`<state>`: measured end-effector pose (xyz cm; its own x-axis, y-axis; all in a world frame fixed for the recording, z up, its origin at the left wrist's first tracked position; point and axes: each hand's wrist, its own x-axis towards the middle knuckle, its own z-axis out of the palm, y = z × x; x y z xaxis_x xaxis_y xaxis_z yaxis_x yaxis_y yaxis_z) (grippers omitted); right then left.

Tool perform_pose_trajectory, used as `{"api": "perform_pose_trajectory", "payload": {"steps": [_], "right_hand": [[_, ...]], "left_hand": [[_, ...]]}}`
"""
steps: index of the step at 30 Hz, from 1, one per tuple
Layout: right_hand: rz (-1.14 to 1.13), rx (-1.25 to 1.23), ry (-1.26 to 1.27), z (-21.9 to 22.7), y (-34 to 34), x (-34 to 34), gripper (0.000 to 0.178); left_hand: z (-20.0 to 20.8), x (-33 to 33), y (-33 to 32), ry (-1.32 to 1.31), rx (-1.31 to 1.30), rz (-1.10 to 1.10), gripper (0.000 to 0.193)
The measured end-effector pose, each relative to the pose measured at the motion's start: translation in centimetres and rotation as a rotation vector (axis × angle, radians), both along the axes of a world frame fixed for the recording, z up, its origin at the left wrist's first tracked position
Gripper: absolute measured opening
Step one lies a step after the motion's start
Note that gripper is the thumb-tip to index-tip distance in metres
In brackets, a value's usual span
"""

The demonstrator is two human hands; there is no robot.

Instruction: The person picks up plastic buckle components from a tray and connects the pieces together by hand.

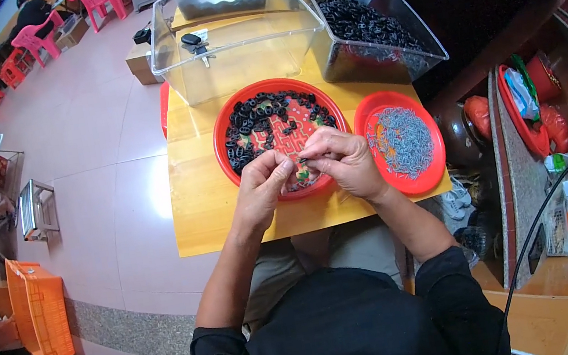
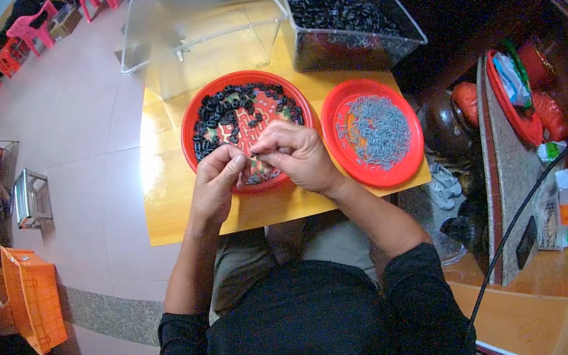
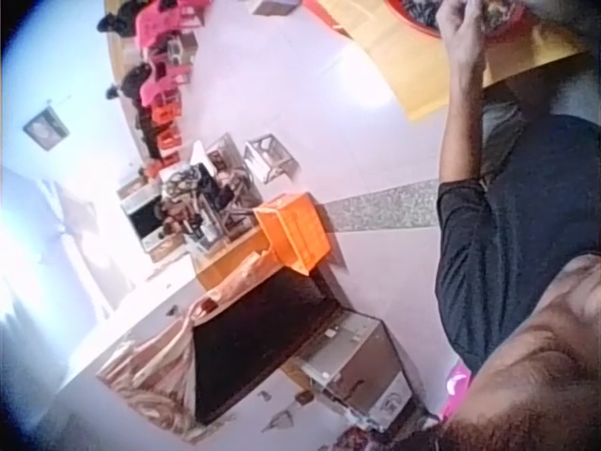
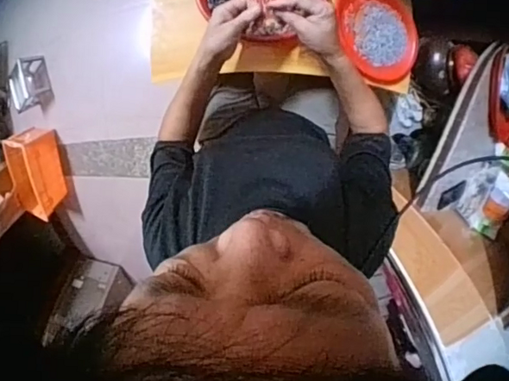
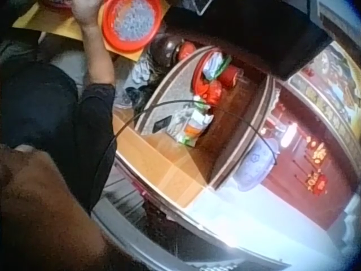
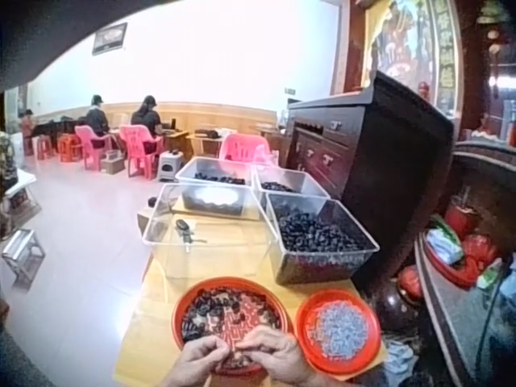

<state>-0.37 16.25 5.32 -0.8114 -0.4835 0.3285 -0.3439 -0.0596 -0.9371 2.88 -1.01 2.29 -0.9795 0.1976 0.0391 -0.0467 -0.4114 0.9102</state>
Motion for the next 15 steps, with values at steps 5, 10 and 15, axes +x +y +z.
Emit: {"api": "perform_pose_trajectory", "payload": {"steps": [5, 10, 15], "right_hand": [[-0.013, 0.007, 0.003, -0.8, 0.4, -0.2, 0.017], [-0.008, 0.083, 0.195, -0.8, 0.4, -0.2, 0.017], [-0.121, -0.094, -0.479, -0.4, 0.2, 0.9, 0.013]], "left_hand": [[0.3, 0.1, 0.4, -0.053, 0.042, 0.013, 0.014], [0.1, 0.1, 0.5, -0.042, 0.038, -0.017, 0.014], [-0.1, 0.5, 1.2, 0.004, -0.117, 0.12, 0.013]]}}
